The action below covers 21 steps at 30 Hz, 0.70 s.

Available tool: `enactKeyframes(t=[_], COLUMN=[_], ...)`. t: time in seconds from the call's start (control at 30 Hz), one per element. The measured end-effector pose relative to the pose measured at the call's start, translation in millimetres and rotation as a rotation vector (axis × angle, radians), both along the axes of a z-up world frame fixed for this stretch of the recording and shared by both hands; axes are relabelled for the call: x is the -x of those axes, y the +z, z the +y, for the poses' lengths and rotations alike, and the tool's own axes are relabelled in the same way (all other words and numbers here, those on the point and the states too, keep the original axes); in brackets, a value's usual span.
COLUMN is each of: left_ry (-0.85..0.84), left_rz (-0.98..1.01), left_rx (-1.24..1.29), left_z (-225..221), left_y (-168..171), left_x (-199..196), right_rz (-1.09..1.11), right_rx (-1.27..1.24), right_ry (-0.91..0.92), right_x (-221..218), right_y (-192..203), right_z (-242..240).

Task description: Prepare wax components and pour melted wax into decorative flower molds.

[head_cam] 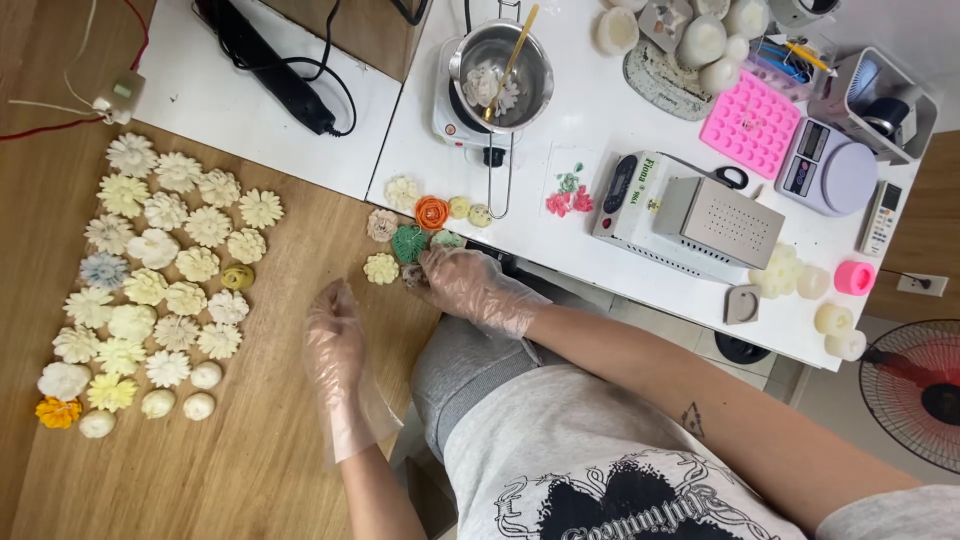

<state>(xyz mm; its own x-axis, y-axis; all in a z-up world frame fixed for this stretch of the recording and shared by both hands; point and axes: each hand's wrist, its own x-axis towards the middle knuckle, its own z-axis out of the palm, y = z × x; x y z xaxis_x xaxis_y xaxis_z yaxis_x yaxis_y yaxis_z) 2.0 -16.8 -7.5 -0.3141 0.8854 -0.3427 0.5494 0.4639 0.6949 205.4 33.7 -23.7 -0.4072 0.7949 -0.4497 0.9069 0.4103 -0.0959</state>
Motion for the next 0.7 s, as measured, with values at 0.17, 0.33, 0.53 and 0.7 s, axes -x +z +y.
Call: enactKeyframes(t=[0.17,0.33,0.53,0.7], left_ry=[0.070,0.113,0.207,0.253], left_rz=[0.034,-0.041,-0.138,-0.217], left_rx=[0.058,0.050,0.104,0.076], left_z=[-8,-19,-30,-28], left_y=[-11,-23,-6,-6], left_x=[-10,-21,-21,-22], right_rz=[-0.004,0.119,0.438,1.177], right_rx=[0.052,-0.037,0.321,0.923], right_ry=[-0.018,-0.005,-0.066,-0.626], right_x=[8,0,-13,-50], right_y=[6,-30,31,134], right_z=[7,1,10,9])
